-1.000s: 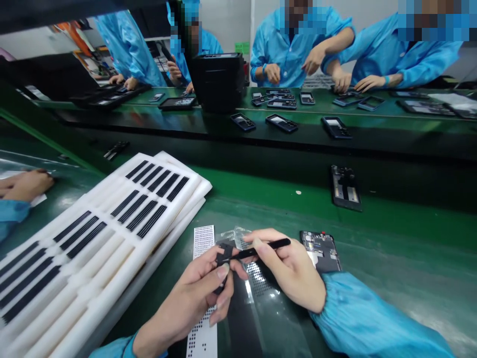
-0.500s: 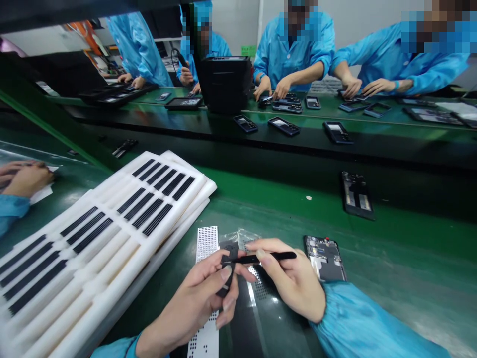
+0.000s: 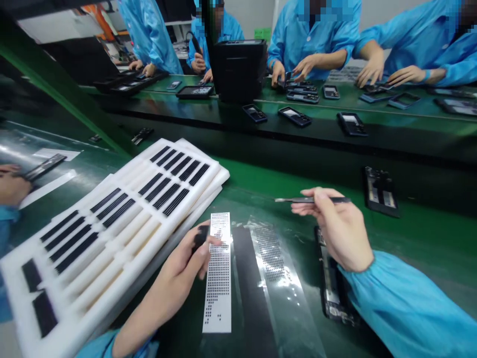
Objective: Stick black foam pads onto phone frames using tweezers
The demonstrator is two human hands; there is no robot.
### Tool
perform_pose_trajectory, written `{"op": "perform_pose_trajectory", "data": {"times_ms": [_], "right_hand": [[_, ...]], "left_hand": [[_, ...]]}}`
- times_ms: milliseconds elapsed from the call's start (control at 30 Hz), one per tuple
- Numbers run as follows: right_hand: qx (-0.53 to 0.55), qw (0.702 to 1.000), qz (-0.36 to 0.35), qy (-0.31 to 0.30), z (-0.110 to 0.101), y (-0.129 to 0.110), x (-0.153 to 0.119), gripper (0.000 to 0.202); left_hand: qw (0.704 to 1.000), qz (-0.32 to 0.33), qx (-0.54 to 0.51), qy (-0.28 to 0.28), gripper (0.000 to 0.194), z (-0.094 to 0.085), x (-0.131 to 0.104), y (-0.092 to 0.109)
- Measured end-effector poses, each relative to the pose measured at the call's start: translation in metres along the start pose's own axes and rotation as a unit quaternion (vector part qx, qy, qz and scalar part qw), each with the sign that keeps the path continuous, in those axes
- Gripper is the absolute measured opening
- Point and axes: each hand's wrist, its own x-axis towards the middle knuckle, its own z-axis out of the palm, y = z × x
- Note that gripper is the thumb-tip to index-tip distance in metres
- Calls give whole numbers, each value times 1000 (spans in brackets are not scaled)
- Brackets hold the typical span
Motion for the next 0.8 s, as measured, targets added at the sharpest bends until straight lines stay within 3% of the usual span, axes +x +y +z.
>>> {"op": "perform_pose_trajectory", "data": {"times_ms": [100,167,267,333,467,800], "right_hand": [[-99,984,34,-145,11,9,-27,38],[-141,958,36,-249,21,15,-60,36],[-151,941,-5,-303,30,19,-103,23],[-163,936,-39,-311,32,20,-116,18],[-188,929,-76,-309,33,24,-117,16],[-197,918,-85,-335,36,35,-113,17]], "left_hand": [[964,95,241,54,29,-15,-36,-27],[894,211,392,55,35,-17,-60,-45],[779,300,550,23,48,-15,-87,-63],[746,294,597,-15,54,-10,-96,-67],[725,302,618,-33,55,-1,-95,-71],[737,285,610,-49,62,5,-86,-80]]}}
